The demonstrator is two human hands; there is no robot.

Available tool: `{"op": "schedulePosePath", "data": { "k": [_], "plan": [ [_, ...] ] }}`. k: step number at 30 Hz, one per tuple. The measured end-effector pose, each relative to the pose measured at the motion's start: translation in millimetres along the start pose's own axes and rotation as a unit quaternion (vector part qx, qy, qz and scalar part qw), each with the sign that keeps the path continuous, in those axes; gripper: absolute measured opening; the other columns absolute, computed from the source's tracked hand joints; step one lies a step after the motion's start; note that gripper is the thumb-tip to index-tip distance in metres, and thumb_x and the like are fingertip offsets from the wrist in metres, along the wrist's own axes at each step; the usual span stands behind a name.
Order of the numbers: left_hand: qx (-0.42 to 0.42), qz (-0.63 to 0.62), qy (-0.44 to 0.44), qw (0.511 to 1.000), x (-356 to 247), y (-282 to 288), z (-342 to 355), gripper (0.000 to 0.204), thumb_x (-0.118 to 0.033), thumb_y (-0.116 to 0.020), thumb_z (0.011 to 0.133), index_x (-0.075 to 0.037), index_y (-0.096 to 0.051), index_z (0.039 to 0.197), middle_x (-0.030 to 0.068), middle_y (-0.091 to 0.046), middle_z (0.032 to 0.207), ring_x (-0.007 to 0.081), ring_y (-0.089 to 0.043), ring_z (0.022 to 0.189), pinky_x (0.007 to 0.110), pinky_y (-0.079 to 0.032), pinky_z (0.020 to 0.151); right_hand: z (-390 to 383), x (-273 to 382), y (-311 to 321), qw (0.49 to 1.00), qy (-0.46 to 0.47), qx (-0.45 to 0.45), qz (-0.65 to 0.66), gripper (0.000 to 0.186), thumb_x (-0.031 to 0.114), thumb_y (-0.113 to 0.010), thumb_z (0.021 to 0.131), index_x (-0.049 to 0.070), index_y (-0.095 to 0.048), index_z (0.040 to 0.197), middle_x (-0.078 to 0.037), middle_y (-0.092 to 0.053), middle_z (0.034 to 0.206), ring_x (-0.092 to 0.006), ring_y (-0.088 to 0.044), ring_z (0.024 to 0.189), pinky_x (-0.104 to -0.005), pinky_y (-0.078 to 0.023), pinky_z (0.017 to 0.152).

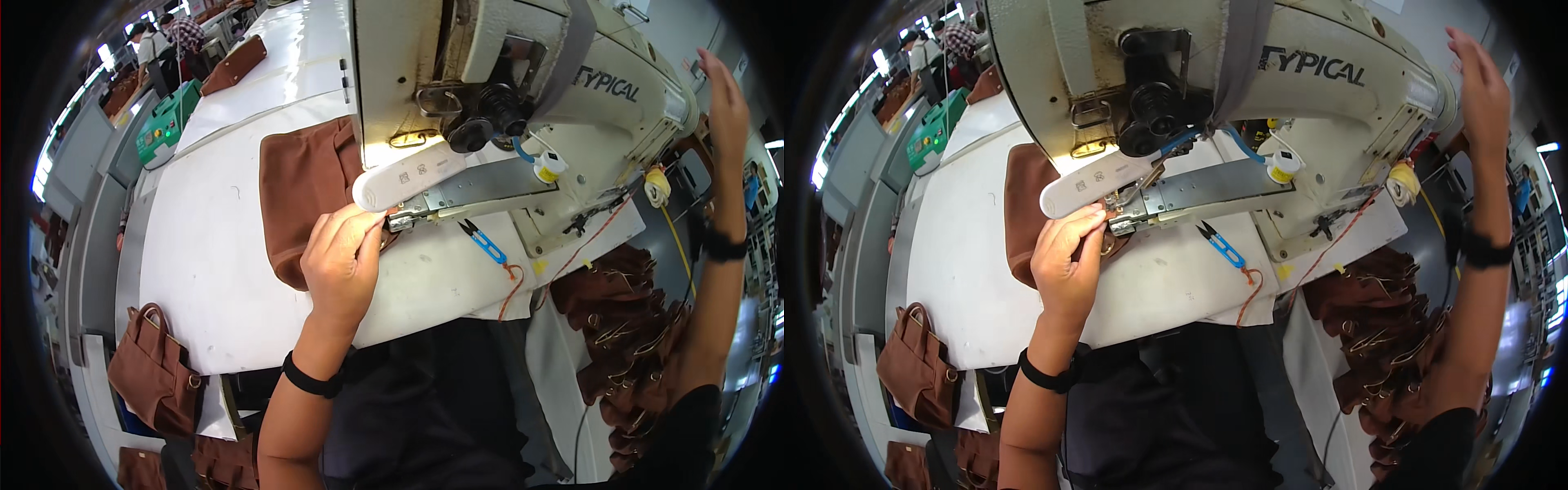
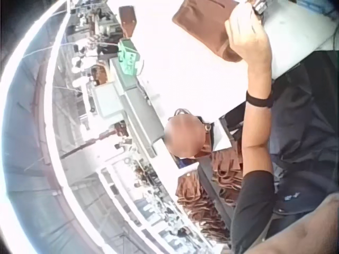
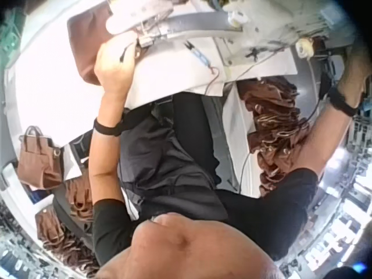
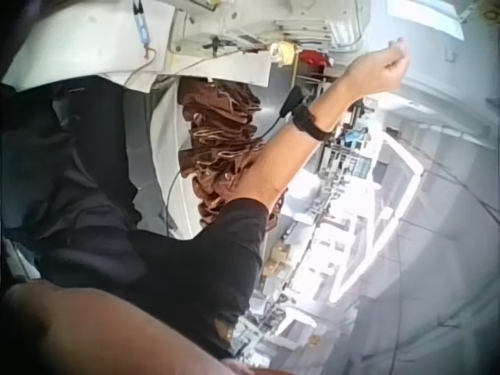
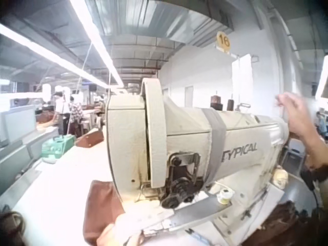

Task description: The person sews a zipper onto a brown bag using an industrial sewing machine, then trims excess thread with scissors. They handle a small metal component and a spool of thread, placing them on the table before resuming sewing.

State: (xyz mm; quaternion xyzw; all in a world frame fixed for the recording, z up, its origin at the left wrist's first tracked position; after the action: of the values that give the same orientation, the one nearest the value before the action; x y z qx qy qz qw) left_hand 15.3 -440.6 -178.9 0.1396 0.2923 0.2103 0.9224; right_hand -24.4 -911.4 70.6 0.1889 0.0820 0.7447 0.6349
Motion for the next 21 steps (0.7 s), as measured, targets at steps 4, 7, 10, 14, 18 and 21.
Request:
{"op": "schedulePosePath", "data": {
  "k": [4, 7, 10, 14, 18, 21],
  "plan": [
    [-0.006, -0.003, -0.013, 1.000, -6.6, -8.1, 4.9, 0.015, 0.007, -0.073, 0.084, 0.001, -0.073, 0.098, 0.0136, -0.076, 0.103, 0.0262, -0.072, 0.097, 0.034, -0.055, 0.087, 82.6, -124.6, -39.3, 0.854, -0.157, 0.376, -0.323, 0.053, 0.045, -0.063, 0.097, -0.005, -0.073, 0.111, -0.014, -0.074, 0.095, -0.0194, -0.069, 0.082, -0.0334, -0.053, 0.080],
    [-0.013, -0.016, -0.007, 1.000, -7.9, -12.4, 5.4, 0.015, 0.006, -0.073, 0.084, 0.001, -0.073, 0.098, 0.0125, -0.076, 0.103, 0.0257, -0.071, 0.094, 0.034, -0.054, 0.085, 62.2, -172.7, -34.3, 0.909, -0.294, 0.290, -0.061, 0.052, 0.046, -0.063, 0.097, -0.004, -0.074, 0.109, -0.015, -0.073, 0.091, -0.0215, -0.068, 0.076, -0.0354, -0.053, 0.077],
    [-0.009, 0.024, -0.001, 1.000, -1.1, -1.6, 1.6, 0.018, 0.003, -0.073, 0.085, 0.000, -0.072, 0.103, 0.0113, -0.075, 0.102, 0.0258, -0.069, 0.089, 0.035, -0.054, 0.081, -21.8, -131.1, -48.9, 0.952, -0.295, 0.028, 0.082, 0.053, 0.046, -0.056, 0.102, -0.004, -0.074, 0.108, -0.013, -0.074, 0.094, -0.0192, -0.068, 0.086, -0.0336, -0.052, 0.082],
    [0.008, 0.033, -0.008, 0.999, -3.6, -14.6, 3.2, 0.025, -0.001, -0.072, 0.087, -0.002, -0.069, 0.112, 0.0100, -0.072, 0.104, 0.0235, -0.065, 0.086, 0.033, -0.052, 0.077, -133.1, -157.7, -27.4, 0.955, -0.263, -0.119, 0.069, 0.056, 0.048, -0.048, 0.107, -0.002, -0.073, 0.111, -0.008, -0.073, 0.095, -0.0167, -0.066, 0.091, -0.0314, -0.049, 0.086],
    [0.038, 0.091, 0.013, 0.995, -2.3, -7.3, 3.4, 0.029, 0.000, -0.072, 0.087, -0.003, -0.069, 0.115, 0.0075, -0.069, 0.105, 0.0162, -0.054, 0.076, 0.028, -0.047, 0.068, -84.3, -132.0, -16.4, 0.966, -0.218, -0.086, 0.107, 0.054, 0.048, -0.053, 0.105, -0.002, -0.072, 0.115, -0.006, -0.072, 0.093, -0.0120, -0.063, 0.087, -0.0296, -0.050, 0.082],
    [0.032, 0.066, 0.020, 0.997, -5.2, -9.9, 4.0, 0.028, 0.003, -0.070, 0.087, -0.001, -0.068, 0.115, 0.0029, -0.068, 0.107, 0.0099, -0.049, 0.075, 0.023, -0.041, 0.064, -25.7, -132.2, -9.2, 0.982, -0.186, 0.021, 0.000, 0.056, 0.050, -0.063, 0.098, -0.003, -0.073, 0.112, -0.006, -0.074, 0.096, -0.0117, -0.063, 0.088, -0.0283, -0.050, 0.083]
  ]
}}
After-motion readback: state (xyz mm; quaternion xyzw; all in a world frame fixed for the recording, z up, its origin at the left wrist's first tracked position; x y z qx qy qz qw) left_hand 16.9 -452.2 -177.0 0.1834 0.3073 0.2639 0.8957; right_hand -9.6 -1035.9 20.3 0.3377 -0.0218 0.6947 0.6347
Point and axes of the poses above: each hand's wrist, its own z-axis towards the middle knuckle, its own y-axis out of the back of the hand, x = y × z, the point moved 3 cm from there along z, towards the middle knuckle
